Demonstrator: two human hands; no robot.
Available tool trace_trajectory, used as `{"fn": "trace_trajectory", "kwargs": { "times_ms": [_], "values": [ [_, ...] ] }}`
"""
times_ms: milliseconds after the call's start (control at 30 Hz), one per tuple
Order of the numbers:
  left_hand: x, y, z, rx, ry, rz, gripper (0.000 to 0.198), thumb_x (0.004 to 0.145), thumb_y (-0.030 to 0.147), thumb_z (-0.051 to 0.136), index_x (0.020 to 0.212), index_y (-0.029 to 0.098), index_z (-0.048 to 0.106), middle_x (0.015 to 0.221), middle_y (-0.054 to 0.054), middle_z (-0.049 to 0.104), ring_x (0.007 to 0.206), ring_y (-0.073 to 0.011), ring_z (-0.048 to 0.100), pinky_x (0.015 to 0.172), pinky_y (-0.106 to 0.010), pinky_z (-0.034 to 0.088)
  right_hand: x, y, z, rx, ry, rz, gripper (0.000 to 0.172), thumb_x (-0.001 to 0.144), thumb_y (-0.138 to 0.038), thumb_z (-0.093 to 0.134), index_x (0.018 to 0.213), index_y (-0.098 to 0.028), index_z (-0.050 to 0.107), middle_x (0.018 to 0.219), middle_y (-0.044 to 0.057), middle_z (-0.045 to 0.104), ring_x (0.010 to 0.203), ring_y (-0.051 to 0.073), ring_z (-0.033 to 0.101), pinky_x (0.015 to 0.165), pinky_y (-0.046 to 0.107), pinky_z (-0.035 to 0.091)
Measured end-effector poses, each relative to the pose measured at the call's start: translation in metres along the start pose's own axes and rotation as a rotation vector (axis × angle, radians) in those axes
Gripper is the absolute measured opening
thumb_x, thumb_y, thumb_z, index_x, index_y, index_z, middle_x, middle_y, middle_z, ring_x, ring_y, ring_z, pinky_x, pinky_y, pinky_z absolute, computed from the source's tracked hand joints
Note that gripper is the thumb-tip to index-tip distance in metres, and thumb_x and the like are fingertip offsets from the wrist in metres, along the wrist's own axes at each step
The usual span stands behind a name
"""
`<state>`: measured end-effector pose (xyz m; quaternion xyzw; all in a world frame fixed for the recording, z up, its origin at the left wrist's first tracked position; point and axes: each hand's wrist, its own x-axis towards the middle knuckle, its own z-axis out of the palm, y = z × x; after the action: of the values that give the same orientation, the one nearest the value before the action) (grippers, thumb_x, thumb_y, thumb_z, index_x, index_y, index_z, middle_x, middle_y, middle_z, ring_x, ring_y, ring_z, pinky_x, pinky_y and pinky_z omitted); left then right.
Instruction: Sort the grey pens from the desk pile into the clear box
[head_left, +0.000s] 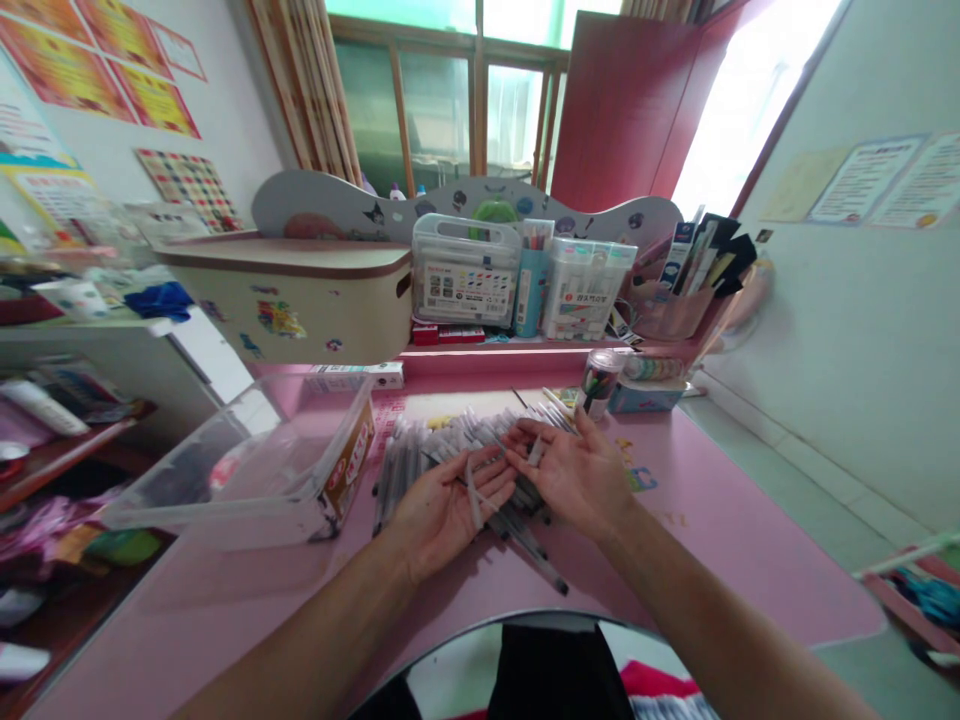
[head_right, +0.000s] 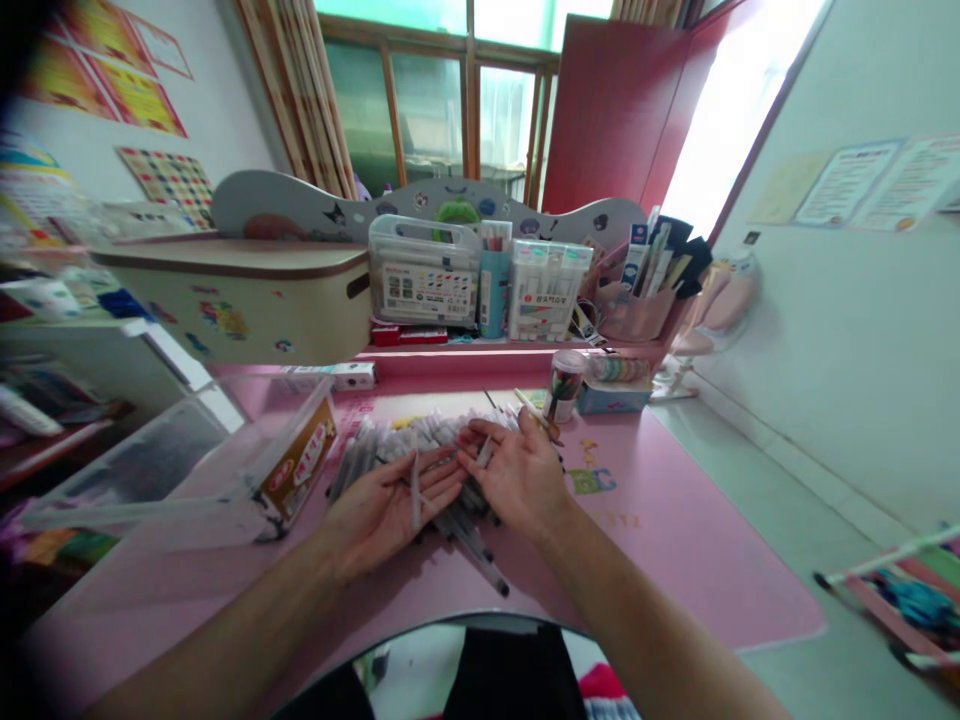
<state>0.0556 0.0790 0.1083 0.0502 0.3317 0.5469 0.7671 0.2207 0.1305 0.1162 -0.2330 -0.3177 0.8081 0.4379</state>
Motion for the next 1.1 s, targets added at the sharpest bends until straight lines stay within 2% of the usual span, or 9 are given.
{"fn": "trace_trajectory", "kwargs": {
  "times_ms": [100,200,333,433,667,800,900,1033,1100],
  "values": [
    [0.003,-0.005,-0.004,0.009,0.001,-0.040,0.029,0.097,0.021,0.041,0.111,0.005,0.060,0.113,-0.022,0.066,0.104,-0.0258,0.069,0.092,-0.035,0.057,-0.002,0.004,0.002,-0.075,-0.015,-0.037,0.068,0.083,-0.076,0.036,0.095,-0.017,0.066,0.104,0.017,0.067,0.113,0.031,0.059,0.103,0.047,0.043],
    [0.005,-0.007,-0.006,0.002,0.001,-0.047,0.025,0.097,0.021,0.040,0.105,0.007,0.060,0.104,-0.020,0.067,0.094,-0.0239,0.072,0.089,-0.035,0.058,-0.004,0.008,0.004,-0.152,-0.082,-0.056,0.076,0.081,-0.080,0.028,0.101,-0.018,0.067,0.115,0.016,0.066,0.118,0.029,0.057,0.110,0.045,0.037],
    [0.004,-0.007,-0.001,-0.037,0.044,-0.032,0.022,0.097,0.016,0.039,0.092,0.011,0.060,0.089,-0.012,0.068,0.082,-0.0185,0.072,0.083,-0.031,0.060,-0.006,0.012,0.005,-0.120,-0.151,-0.041,0.076,0.081,-0.080,0.030,0.104,-0.019,0.067,0.121,0.015,0.065,0.126,0.027,0.052,0.116,0.043,0.030],
    [0.003,-0.006,0.002,-0.056,0.066,-0.017,0.024,0.098,0.015,0.038,0.088,0.011,0.060,0.087,-0.011,0.067,0.082,-0.0185,0.072,0.082,-0.031,0.061,-0.006,0.011,0.003,-0.113,-0.188,-0.045,0.075,0.082,-0.079,0.032,0.107,-0.019,0.068,0.127,0.014,0.064,0.130,0.026,0.049,0.117,0.043,0.028],
    [-0.001,0.003,0.007,-0.038,0.073,0.049,0.028,0.098,0.015,0.038,0.095,0.004,0.063,0.092,-0.017,0.068,0.084,-0.0218,0.072,0.078,-0.031,0.061,0.002,-0.011,-0.011,-0.038,-0.114,-0.134,0.074,0.083,-0.076,0.034,0.108,-0.016,0.070,0.131,0.014,0.062,0.135,0.026,0.046,0.117,0.040,0.028],
    [-0.019,0.029,0.017,-0.006,0.108,0.188,0.028,0.097,0.014,0.038,0.092,0.006,0.064,0.082,-0.012,0.065,0.069,-0.0159,0.067,0.063,-0.027,0.060,0.007,-0.018,-0.020,-0.065,-0.063,-0.155,0.071,0.081,-0.077,0.041,0.106,-0.018,0.071,0.126,0.013,0.065,0.133,0.027,0.047,0.115,0.042,0.031],
    [-0.042,0.058,0.023,0.080,0.053,0.307,0.026,0.096,0.010,0.039,0.089,0.008,0.063,0.073,-0.006,0.058,0.056,-0.0100,0.058,0.048,-0.019,0.051,0.011,-0.016,-0.027,-0.146,-0.036,-0.196,0.063,0.079,-0.074,0.050,0.104,-0.019,0.070,0.120,0.012,0.067,0.125,0.027,0.053,0.106,0.041,0.040],
    [-0.072,0.103,0.019,0.251,0.007,0.505,0.028,0.095,0.006,0.035,0.085,0.008,0.061,0.064,0.000,0.048,0.048,-0.0047,0.046,0.041,-0.011,0.038,0.016,-0.010,-0.039,-0.573,0.088,-0.333,0.036,0.076,-0.048,0.069,0.101,-0.022,0.068,0.105,0.006,0.068,0.102,0.022,0.060,0.087,0.035,0.046],
    [-0.079,0.127,0.010,0.421,0.069,0.640,0.025,0.093,0.004,0.038,0.086,0.010,0.062,0.064,0.001,0.049,0.047,-0.0040,0.044,0.043,-0.011,0.037,0.017,-0.008,-0.042,-0.856,0.109,-0.383,0.025,0.077,-0.036,0.068,0.097,-0.021,0.068,0.093,0.003,0.066,0.088,0.019,0.059,0.079,0.032,0.045]
  ]
}}
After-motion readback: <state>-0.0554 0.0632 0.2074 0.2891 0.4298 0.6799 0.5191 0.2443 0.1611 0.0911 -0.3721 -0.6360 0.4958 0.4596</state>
